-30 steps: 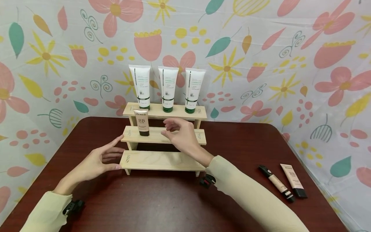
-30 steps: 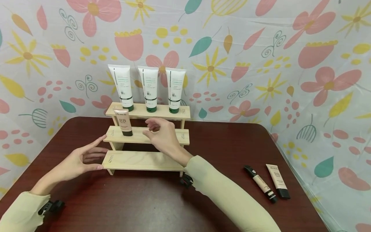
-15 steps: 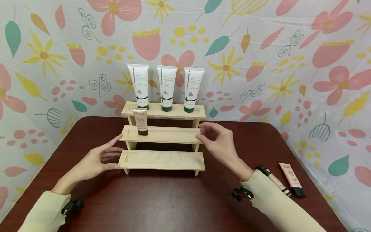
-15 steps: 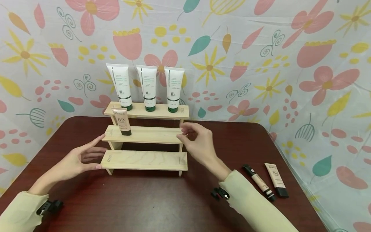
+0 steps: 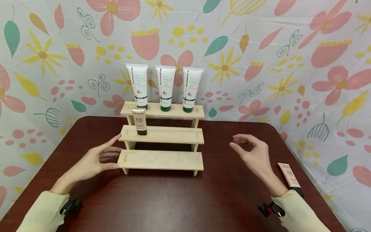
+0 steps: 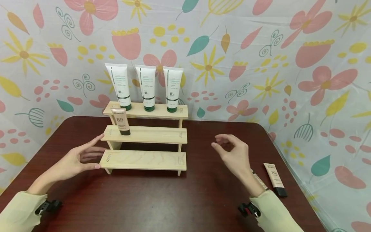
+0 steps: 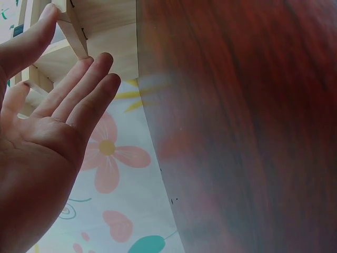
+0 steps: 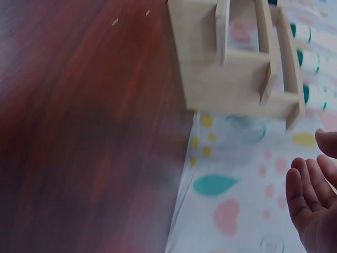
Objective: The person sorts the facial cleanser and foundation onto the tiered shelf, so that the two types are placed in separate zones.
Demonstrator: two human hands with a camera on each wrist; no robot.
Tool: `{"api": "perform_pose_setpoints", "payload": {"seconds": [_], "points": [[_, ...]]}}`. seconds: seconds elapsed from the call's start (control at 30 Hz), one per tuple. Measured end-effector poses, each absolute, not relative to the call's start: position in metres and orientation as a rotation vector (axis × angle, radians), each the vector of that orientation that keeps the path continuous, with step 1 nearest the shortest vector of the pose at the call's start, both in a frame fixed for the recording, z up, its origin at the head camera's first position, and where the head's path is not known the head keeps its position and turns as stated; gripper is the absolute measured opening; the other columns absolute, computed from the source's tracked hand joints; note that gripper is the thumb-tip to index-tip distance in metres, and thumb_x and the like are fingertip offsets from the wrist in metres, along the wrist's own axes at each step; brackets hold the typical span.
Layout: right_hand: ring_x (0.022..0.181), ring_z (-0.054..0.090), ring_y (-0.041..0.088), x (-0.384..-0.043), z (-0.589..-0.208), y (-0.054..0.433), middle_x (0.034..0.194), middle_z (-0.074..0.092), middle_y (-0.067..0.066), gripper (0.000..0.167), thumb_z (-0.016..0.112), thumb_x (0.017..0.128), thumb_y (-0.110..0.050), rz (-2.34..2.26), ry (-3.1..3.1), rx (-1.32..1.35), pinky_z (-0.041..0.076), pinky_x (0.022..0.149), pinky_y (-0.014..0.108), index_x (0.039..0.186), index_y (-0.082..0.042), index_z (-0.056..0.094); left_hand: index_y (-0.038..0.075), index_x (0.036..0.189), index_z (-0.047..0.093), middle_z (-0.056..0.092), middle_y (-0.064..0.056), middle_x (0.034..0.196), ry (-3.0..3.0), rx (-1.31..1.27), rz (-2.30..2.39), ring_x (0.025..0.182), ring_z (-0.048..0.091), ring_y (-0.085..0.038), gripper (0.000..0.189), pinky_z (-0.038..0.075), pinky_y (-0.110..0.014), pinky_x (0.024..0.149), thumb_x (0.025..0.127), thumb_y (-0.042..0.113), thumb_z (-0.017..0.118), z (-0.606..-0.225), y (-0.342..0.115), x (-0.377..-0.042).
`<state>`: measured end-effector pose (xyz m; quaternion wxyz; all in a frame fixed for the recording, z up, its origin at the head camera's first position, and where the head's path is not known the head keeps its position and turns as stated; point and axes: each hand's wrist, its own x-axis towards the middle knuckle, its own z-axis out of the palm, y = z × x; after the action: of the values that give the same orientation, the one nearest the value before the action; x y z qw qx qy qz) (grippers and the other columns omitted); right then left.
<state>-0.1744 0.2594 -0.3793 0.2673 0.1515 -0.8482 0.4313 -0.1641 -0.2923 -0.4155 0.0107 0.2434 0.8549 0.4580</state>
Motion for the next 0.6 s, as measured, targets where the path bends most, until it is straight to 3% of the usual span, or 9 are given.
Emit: {"api": "perform_pose_setpoints", "payload": {"seconds": [0.2, 0.47, 0.6], "points": [[0.085, 0.068, 0.004, -0.166, -0.384, 0.296, 0.097, 0.076, 0.011, 0.032, 0.086, 0.085, 0.005, 1.113, -2.299, 0.337, 0.052, 0.074, 0.010, 0.115, -0.005, 0.078, 0.021, 0.169, 0.027, 0.066, -0.022, 0.133, 2.669, 0.780, 1.428, 0.118, 0.068, -0.040, 0.104, 0.058, -0.045, 0.096, 0.086, 0.004, 0.088, -0.415, -0.291, -0.164], [0.086, 0.066, 0.000, -0.153, -0.379, 0.344, 0.097, 0.076, 0.005, 0.029, 0.086, 0.090, -0.008, 0.997, -2.418, 0.281, 0.048, 0.074, 0.008, 0.118, -0.014, 0.079, 0.025, 0.170, 0.026, 0.066, -0.019, 0.134, 2.688, 0.738, 1.401, 0.120, 0.068, -0.037, 0.106, 0.058, -0.037, 0.097, 0.086, 0.003, 0.088, -0.417, -0.294, -0.167], [0.071, 0.062, 0.001, -0.150, -0.384, 0.370, 0.094, 0.073, 0.001, 0.025, 0.084, 0.092, -0.014, 0.915, -2.544, 0.274, 0.047, 0.061, 0.014, 0.116, -0.013, 0.078, 0.024, 0.170, 0.027, 0.066, -0.020, 0.134, 2.690, 0.747, 1.401, 0.119, 0.068, -0.038, 0.105, 0.059, -0.039, 0.096, 0.086, 0.004, 0.088, -0.417, -0.293, -0.165]]}}
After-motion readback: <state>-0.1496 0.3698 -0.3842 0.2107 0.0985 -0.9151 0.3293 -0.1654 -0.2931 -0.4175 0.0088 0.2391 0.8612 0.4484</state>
